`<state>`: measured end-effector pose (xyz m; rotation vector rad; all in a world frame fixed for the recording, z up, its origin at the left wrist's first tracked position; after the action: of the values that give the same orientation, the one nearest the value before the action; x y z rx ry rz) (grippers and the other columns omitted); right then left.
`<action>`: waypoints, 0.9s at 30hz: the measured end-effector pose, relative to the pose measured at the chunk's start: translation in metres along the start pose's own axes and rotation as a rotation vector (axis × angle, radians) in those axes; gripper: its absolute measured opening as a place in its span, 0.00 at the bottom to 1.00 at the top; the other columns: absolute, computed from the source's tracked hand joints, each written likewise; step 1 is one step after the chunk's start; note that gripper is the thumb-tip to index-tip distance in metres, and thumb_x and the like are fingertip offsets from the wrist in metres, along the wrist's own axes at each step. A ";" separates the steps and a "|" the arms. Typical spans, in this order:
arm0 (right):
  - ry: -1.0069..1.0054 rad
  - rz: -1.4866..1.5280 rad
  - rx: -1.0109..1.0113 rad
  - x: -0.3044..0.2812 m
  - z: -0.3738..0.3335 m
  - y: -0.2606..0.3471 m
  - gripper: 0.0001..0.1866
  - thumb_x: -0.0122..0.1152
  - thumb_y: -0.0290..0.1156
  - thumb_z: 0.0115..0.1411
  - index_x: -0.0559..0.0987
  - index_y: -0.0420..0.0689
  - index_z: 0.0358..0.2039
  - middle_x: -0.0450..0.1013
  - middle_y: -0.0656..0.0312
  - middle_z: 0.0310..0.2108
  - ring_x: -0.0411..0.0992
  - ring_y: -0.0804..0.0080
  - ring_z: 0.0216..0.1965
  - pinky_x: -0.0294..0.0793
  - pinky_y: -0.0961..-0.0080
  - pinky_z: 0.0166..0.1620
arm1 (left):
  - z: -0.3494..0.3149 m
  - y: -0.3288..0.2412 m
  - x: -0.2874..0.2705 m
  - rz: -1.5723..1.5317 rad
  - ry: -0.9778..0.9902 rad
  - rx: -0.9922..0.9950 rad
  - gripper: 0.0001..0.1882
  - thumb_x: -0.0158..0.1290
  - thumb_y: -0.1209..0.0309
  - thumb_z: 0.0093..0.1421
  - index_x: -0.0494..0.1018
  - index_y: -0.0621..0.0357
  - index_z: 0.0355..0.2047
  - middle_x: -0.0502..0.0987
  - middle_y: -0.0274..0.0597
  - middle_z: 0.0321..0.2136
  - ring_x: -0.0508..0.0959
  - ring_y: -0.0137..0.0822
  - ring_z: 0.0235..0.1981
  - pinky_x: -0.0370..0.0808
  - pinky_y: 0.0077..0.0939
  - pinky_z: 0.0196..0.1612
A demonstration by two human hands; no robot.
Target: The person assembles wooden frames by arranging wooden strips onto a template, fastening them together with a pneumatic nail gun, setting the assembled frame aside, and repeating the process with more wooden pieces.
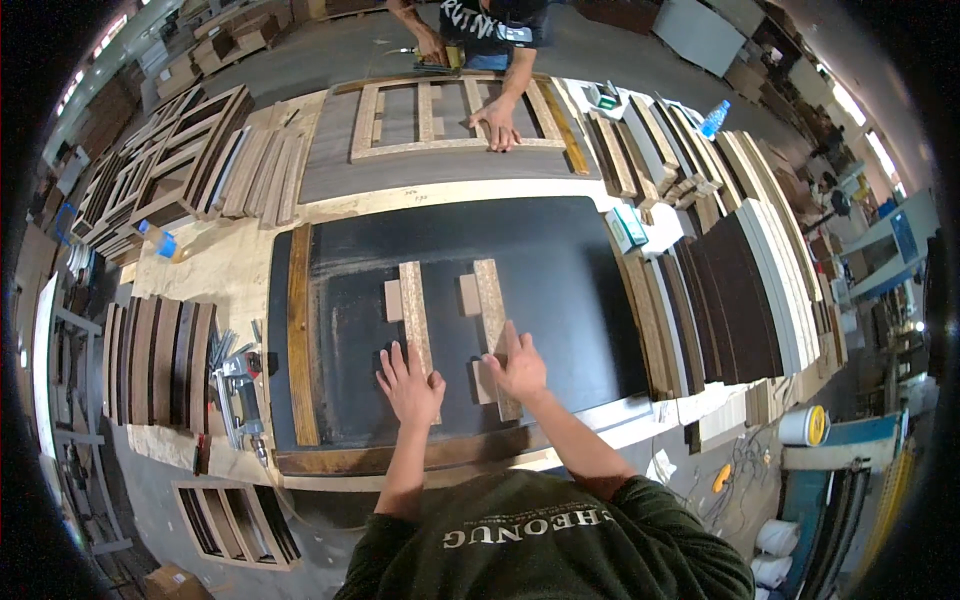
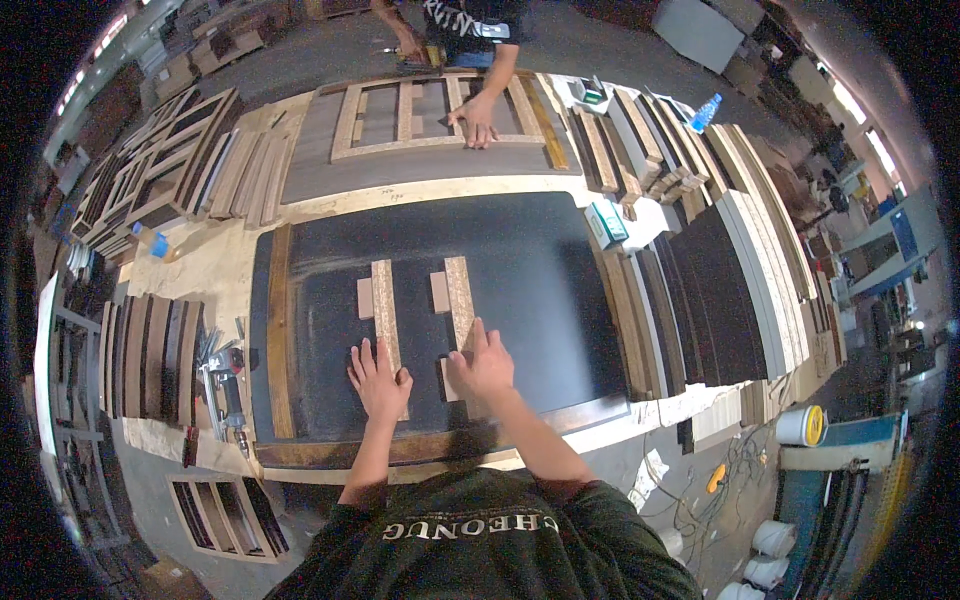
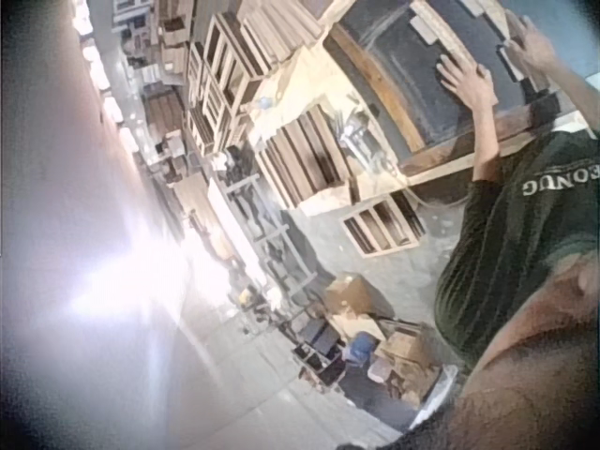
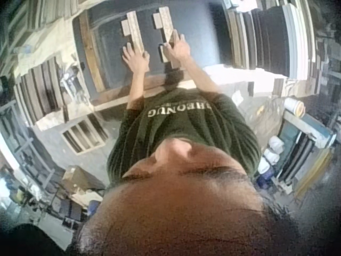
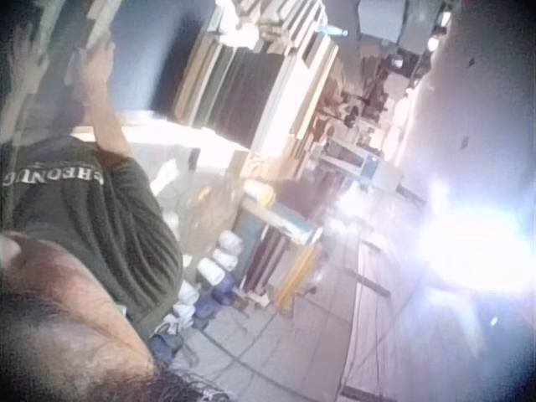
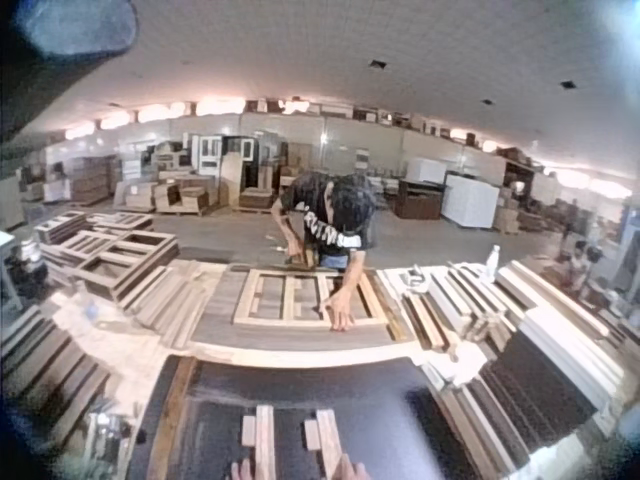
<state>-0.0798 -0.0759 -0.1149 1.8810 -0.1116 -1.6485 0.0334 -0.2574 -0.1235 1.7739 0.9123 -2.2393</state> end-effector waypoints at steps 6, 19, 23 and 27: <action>-0.014 0.061 0.075 -0.011 -0.008 -0.013 0.42 0.60 0.50 0.52 0.57 0.43 0.61 0.64 0.49 0.40 0.70 0.49 0.41 0.72 0.58 0.43 | 0.008 -0.022 0.007 -0.012 0.042 0.088 0.38 0.53 0.60 0.49 0.58 0.60 0.59 0.61 0.52 0.58 0.57 0.52 0.61 0.49 0.59 0.62; 0.034 0.461 0.005 -0.079 -0.131 -0.096 0.20 0.55 0.38 0.59 0.72 0.47 0.52 0.70 0.53 0.45 0.74 0.62 0.41 0.73 0.69 0.45 | 0.001 0.004 0.027 0.027 -0.036 0.174 0.37 0.49 0.61 0.57 0.52 0.59 0.64 0.58 0.48 0.62 0.58 0.52 0.62 0.54 0.57 0.60; -0.330 0.417 0.154 -0.150 -0.187 -0.186 0.13 0.57 0.37 0.58 0.79 0.46 0.41 0.77 0.59 0.38 0.76 0.66 0.38 0.74 0.69 0.42 | -0.015 -0.075 -0.036 0.225 -0.292 0.230 0.36 0.46 0.47 0.61 0.62 0.68 0.57 0.66 0.64 0.52 0.66 0.60 0.53 0.65 0.49 0.55; -0.872 0.406 0.364 -0.224 -0.238 -0.321 0.08 0.58 0.27 0.57 0.81 0.42 0.36 0.77 0.59 0.33 0.75 0.74 0.32 0.74 0.78 0.36 | -0.040 -0.192 -0.044 -0.243 -0.355 0.575 0.30 0.49 0.54 0.61 0.64 0.64 0.55 0.69 0.59 0.50 0.69 0.57 0.50 0.69 0.47 0.49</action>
<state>-0.0154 0.3759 -0.0765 1.1056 -1.1291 -2.1035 -0.0098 -0.0924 -0.0165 1.4021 0.4552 -3.0780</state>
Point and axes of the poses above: each hand's wrist, its own z-axis towards the middle knuckle, its own x-axis out of the palm, y = z × x, the point moved 8 cm from there along z, towards the middle knuckle
